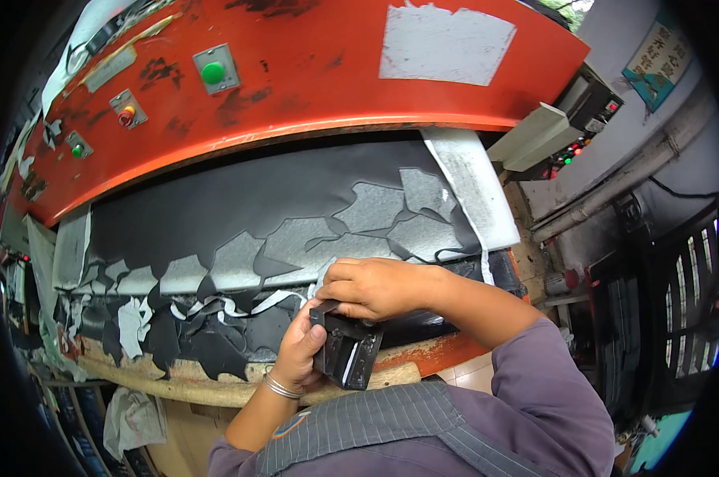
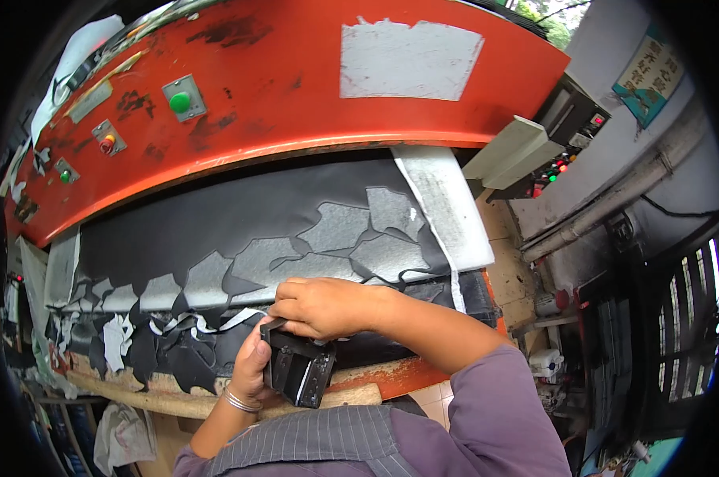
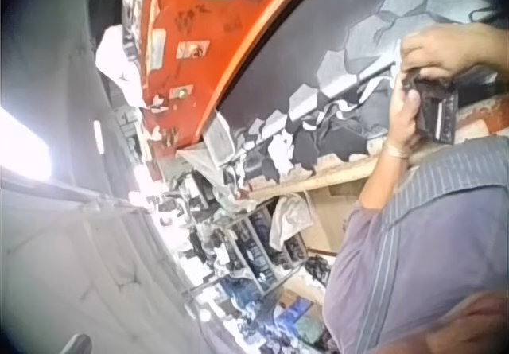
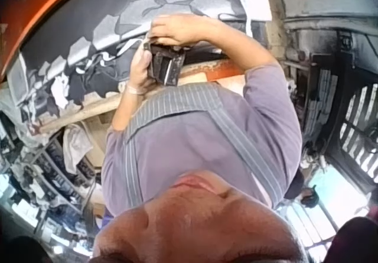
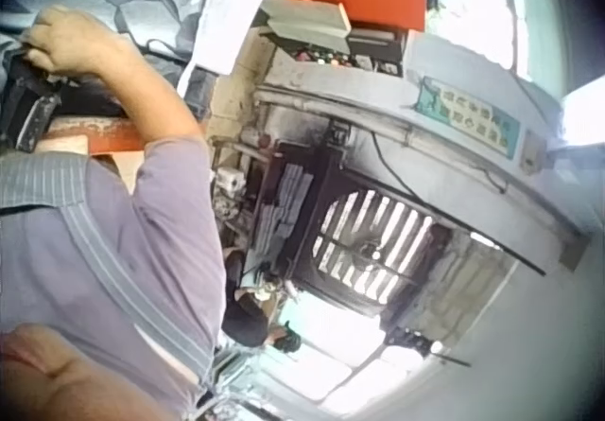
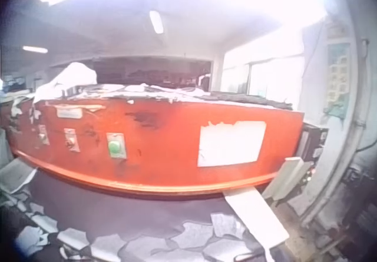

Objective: Use a hydraulic die-cutting machine to cut shoe components from a sheet of leather.

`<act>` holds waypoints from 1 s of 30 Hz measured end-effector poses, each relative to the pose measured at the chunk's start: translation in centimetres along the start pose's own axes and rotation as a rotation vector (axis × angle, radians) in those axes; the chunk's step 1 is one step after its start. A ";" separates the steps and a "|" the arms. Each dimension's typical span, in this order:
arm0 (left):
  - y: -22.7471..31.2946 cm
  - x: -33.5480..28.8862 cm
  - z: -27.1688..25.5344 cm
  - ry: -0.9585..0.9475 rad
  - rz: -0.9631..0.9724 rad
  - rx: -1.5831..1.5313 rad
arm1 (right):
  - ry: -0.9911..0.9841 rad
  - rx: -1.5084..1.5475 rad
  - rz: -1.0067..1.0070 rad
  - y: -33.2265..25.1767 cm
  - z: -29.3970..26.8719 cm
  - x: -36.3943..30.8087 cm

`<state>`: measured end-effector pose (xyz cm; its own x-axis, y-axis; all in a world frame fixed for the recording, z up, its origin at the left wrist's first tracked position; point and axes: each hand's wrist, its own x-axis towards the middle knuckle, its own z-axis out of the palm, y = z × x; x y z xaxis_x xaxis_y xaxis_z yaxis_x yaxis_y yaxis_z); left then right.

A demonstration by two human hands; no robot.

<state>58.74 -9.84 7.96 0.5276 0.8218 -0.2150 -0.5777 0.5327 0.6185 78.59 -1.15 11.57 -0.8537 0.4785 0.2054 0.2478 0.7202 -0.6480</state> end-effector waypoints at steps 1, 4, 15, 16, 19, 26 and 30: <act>0.0 -0.1 -0.2 0.014 0.006 -0.002 | -0.001 0.000 -0.035 -0.1 0.2 0.3; -0.4 -0.3 -0.3 0.049 -0.028 0.076 | -0.072 -0.002 -0.023 -0.6 0.0 0.8; -1.2 0.6 -4.5 0.342 0.055 0.185 | 0.083 -0.344 -0.187 0.3 1.9 0.8; -0.5 1.1 -4.6 0.457 0.164 0.211 | 0.101 -0.301 -0.081 0.8 1.5 0.6; 3.4 -1.5 -9.8 0.722 0.219 0.491 | 0.221 -0.195 0.455 4.6 -0.6 0.4; 8.9 3.4 -3.5 0.609 0.534 1.554 | 0.415 -0.384 0.896 18.0 -6.9 2.4; 7.5 12.4 -5.2 0.525 0.423 1.684 | 0.195 -0.004 1.174 16.6 -8.1 6.6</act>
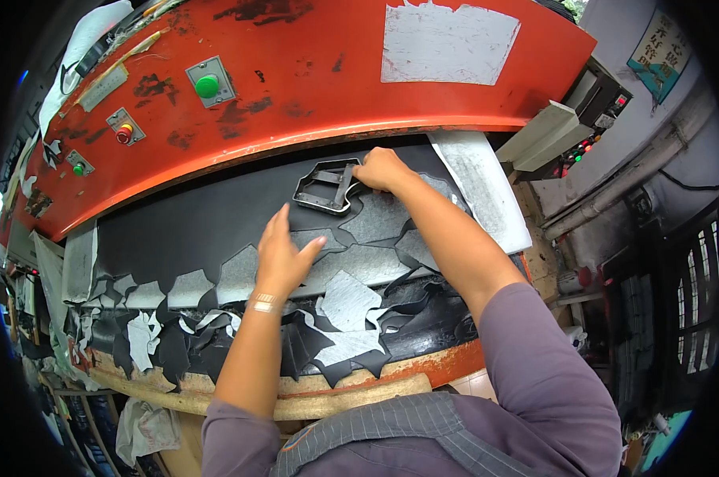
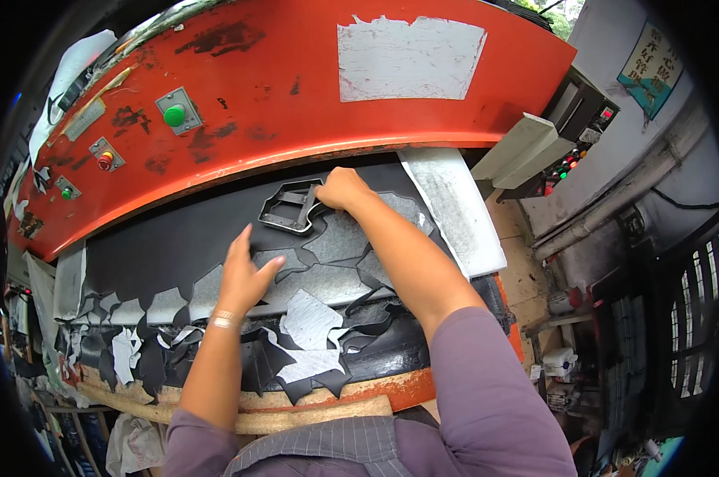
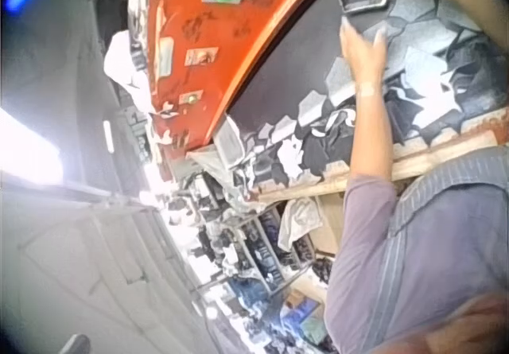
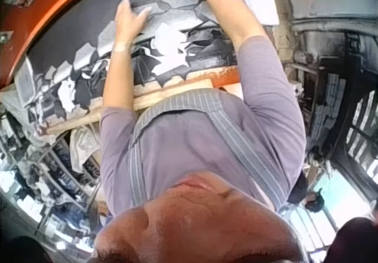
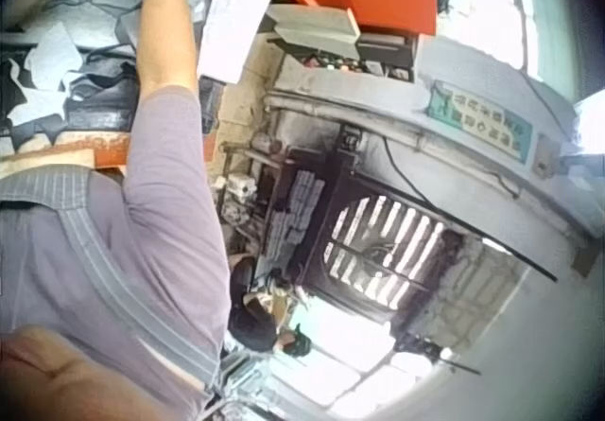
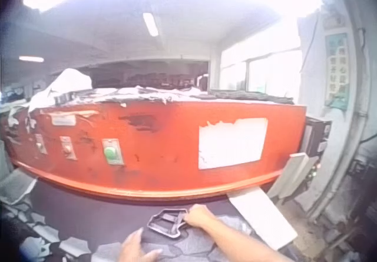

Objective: Use a hydraulic die-cutting machine to cut shoe components from a sheet of leather.

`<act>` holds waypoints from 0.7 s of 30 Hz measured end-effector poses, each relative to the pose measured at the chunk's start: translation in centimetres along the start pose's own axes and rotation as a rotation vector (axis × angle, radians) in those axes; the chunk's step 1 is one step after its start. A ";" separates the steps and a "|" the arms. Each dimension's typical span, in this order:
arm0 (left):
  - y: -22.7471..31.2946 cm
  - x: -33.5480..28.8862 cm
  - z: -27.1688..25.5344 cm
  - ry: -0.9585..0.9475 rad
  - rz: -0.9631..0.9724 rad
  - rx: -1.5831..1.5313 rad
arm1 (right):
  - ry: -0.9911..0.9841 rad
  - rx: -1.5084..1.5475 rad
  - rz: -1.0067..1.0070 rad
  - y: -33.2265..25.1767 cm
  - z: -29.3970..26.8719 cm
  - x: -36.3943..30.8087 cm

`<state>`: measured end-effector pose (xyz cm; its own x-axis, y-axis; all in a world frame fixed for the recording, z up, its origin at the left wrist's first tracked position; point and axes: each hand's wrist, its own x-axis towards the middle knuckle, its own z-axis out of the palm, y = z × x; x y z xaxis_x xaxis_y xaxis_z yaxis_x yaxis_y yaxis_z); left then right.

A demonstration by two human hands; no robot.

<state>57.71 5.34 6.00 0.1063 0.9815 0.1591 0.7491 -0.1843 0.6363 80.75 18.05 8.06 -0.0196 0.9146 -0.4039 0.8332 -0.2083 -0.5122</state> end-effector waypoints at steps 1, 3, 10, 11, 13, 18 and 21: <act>-0.4 1.2 1.6 0.002 -0.008 0.002 | -0.007 -0.002 -0.004 -0.5 -0.3 -0.5; -0.7 2.9 4.3 0.126 0.036 0.141 | 0.074 -0.090 -0.089 -0.3 -0.2 -1.4; 3.2 4.9 7.7 0.146 -0.130 0.321 | 0.488 -0.116 -0.522 7.9 3.6 -0.8; 3.1 4.9 7.8 0.166 -0.106 0.323 | 0.480 -0.108 -0.516 8.1 3.8 -0.5; 2.9 4.9 7.7 0.178 -0.081 0.332 | 0.538 -0.039 -0.586 8.1 3.8 0.1; 2.5 5.2 7.9 0.238 -0.022 0.314 | 0.548 -0.044 -0.648 8.5 3.7 0.9; 2.6 4.9 7.9 0.239 0.005 0.296 | 0.534 -0.036 -0.637 8.9 3.9 0.7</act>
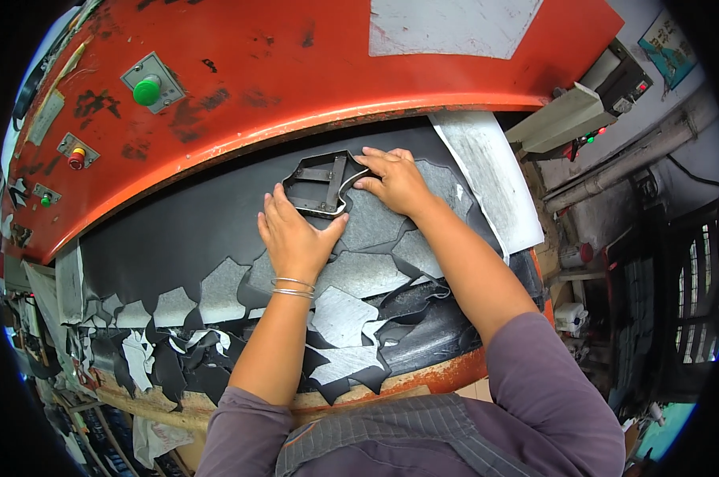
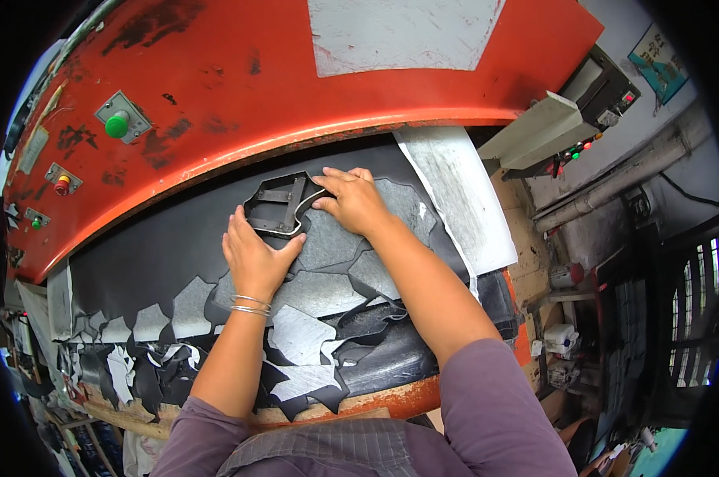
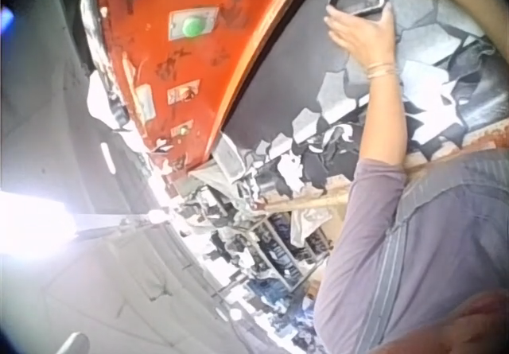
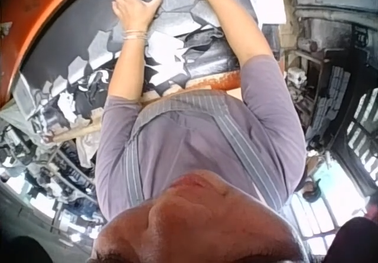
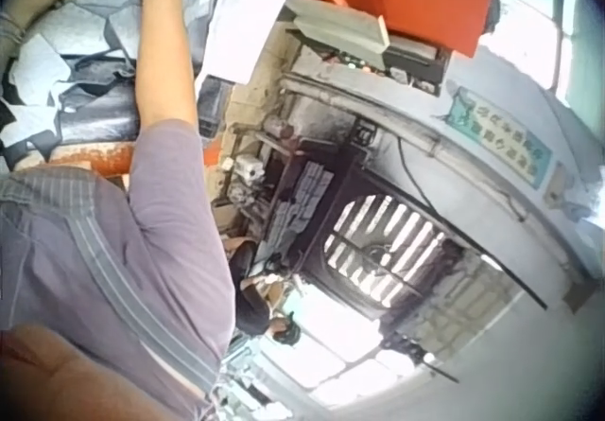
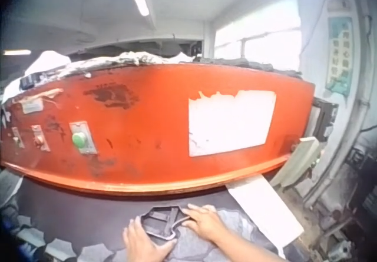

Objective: Use a hydraulic die-cutting machine to cut shoe components from a sheet of leather.

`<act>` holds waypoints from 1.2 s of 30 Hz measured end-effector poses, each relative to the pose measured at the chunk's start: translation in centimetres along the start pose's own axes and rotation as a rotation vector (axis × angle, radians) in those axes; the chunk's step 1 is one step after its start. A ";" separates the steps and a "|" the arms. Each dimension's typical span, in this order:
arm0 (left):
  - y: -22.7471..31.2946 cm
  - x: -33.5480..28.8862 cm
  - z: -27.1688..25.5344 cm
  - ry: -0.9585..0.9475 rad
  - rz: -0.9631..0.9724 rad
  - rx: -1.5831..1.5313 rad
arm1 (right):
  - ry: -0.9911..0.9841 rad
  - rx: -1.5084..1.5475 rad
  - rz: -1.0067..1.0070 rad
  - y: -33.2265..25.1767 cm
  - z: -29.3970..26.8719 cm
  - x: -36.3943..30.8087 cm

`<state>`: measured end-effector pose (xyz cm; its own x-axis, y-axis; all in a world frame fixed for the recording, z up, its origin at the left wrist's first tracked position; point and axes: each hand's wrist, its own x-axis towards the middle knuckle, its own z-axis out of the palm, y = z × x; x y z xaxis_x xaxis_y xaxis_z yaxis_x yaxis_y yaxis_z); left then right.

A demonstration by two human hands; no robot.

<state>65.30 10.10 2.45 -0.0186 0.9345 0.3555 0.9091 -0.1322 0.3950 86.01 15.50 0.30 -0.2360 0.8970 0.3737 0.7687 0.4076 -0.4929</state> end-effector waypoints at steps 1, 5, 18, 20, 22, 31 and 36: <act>-0.1 -0.1 -0.2 -0.013 -0.003 0.005 | -0.008 0.012 0.014 -0.2 0.0 -0.2; 0.0 -0.1 -0.9 -0.096 -0.047 -0.021 | -0.018 0.000 0.023 -0.8 -0.4 -0.1; -30.8 2.4 -20.5 0.661 -0.516 -0.368 | 0.223 0.510 -0.098 -22.6 -5.8 -1.3; -35.5 4.1 -24.2 0.970 -0.442 -0.208 | 0.268 0.390 -0.212 -28.7 -6.6 1.2; -41.5 5.3 -30.1 1.085 -0.409 0.126 | 0.294 0.347 -0.289 -33.0 -6.9 4.1; -28.7 -6.8 -28.2 -0.069 -0.373 -0.350 | -0.313 0.041 -0.058 -29.3 -5.5 -7.6; -11.9 -22.4 -22.0 -0.419 0.134 -0.510 | -0.659 -0.067 -0.229 -29.5 -4.7 -21.1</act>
<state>45.71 -16.50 8.47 0.3372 0.9348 0.1115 0.5802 -0.2996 0.7574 71.13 -16.22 10.68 -0.6912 0.7154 -0.1023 0.6868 0.6063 -0.4009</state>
